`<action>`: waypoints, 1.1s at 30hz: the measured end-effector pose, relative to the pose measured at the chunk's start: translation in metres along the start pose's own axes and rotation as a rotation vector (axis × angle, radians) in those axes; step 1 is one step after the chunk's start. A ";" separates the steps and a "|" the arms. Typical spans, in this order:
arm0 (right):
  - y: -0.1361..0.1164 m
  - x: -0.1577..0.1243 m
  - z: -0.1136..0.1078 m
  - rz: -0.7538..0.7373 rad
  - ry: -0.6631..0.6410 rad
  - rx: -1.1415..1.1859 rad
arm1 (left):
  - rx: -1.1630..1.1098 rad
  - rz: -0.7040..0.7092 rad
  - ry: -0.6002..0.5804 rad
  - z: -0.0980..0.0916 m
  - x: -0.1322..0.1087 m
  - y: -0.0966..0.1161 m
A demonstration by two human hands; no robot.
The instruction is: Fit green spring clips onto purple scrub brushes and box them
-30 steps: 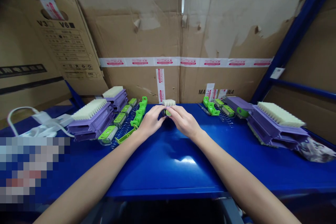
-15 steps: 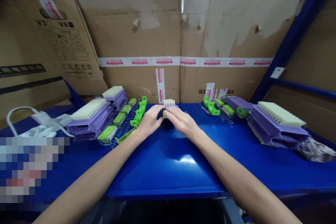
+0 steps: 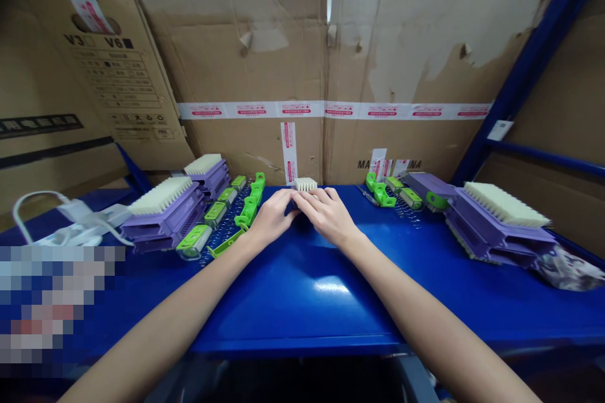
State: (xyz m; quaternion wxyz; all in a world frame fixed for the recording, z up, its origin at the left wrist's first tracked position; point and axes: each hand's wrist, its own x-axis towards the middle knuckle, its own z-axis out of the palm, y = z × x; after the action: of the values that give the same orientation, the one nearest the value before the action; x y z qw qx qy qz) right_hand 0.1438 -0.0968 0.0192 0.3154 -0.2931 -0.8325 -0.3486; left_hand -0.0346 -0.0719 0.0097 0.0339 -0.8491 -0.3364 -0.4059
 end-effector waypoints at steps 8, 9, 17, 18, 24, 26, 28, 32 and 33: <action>0.001 -0.001 0.002 0.011 0.046 0.125 | 0.008 0.009 0.015 0.002 -0.001 -0.003; 0.002 -0.002 0.002 -0.002 0.073 0.167 | -0.001 0.012 0.017 0.001 -0.001 -0.003; -0.003 -0.003 0.006 0.003 0.212 0.302 | -0.030 0.003 0.037 -0.001 0.000 -0.003; -0.004 -0.003 0.007 -0.008 0.204 0.284 | -0.037 0.000 0.038 -0.001 0.000 -0.003; 0.001 -0.001 0.007 0.019 0.141 0.193 | -0.064 -0.026 0.074 -0.002 0.001 -0.002; 0.003 -0.001 0.006 0.046 0.119 0.180 | -0.059 -0.043 0.072 -0.002 0.001 -0.002; 0.003 -0.001 0.006 0.066 0.097 0.167 | -0.055 -0.071 0.069 -0.002 0.001 -0.001; 0.002 -0.002 0.005 0.093 0.115 0.158 | -0.092 -0.120 0.094 -0.003 0.002 0.000; 0.002 -0.002 0.004 0.105 0.136 0.167 | -0.110 -0.138 0.112 -0.003 0.002 0.001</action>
State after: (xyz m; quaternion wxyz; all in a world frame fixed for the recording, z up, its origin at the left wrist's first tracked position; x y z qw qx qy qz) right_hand 0.1450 -0.0932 0.0161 0.4123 -0.2845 -0.8189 -0.2803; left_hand -0.0352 -0.0724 0.0132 -0.0218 -0.8004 -0.3687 -0.4722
